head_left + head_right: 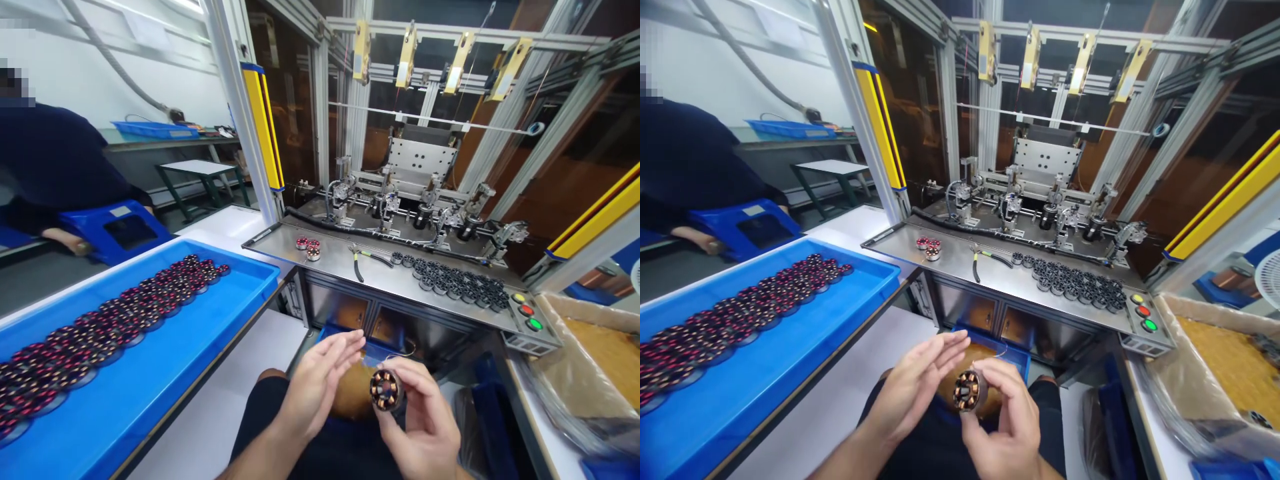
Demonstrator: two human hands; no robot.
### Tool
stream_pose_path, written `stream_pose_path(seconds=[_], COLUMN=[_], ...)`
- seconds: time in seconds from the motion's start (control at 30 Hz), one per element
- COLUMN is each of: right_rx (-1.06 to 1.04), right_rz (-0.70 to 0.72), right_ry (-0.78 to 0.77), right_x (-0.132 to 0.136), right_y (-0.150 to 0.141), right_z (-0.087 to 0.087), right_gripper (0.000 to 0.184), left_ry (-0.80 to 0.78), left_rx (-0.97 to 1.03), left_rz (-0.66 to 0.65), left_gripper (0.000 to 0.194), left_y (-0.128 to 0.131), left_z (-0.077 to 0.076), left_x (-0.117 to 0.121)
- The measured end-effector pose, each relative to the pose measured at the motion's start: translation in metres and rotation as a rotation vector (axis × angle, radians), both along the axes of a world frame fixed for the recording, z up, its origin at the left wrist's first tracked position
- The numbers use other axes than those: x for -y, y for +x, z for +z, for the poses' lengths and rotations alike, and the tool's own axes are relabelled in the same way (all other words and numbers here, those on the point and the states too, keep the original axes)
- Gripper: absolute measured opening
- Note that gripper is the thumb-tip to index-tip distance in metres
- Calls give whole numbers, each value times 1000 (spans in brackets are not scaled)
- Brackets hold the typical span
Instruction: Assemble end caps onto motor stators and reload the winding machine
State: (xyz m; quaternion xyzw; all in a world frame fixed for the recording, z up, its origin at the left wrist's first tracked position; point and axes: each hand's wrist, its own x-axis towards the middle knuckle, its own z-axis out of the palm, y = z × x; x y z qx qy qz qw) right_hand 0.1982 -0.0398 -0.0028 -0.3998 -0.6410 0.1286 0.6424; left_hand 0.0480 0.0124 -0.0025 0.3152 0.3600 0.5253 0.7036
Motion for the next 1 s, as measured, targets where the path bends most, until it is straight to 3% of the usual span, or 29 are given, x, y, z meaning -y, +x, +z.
stream_pose_path(seconds=[0.07, 0.23, 0.37, 0.5, 0.6, 0.67, 0.73, 0.83, 0.93, 1.0], right_rx=[121, 339, 389, 212, 165, 236, 265, 223, 76, -57], right_rz=[-81, -161, -98, 61, 226, 304, 294, 205, 167, 156], right_ry=[87, 199, 260, 58, -148, -175, -133, -108, -209, -354], right_x=[-1, -3, 1, 12, 15, 13, 10, 10, 15, 19], right_y=[6, 19, 20, 23, 33, 40, 42, 36, 28, 30], right_z=[-3, -3, -5, -4, 8, 21, 33, 42, 35, 24], right_gripper=[48, 52, 60, 71, 60, 48, 39, 29, 13, 15], left_ry=[-44, 402, 462, 522, 580, 599, 570, 398, 288, 334], left_rx=[-89, -293, -396, -479, -511, -515, -473, -297, -136, -132], left_rz=[0, -91, -144, -156, -158, -169, -183, -236, -253, -221], left_gripper=[32, 54, 50, 41, 44, 45, 46, 42, 40, 39], left_y=[1, -1, 4, 2, -2, -4, -3, 0, 1, 0], left_z=[-2, 10, 23, 23, 21, 20, 19, 16, 12, 11], left_x=[7, 33, 32, 24, 21, 21, 21, 22, 23, 23])
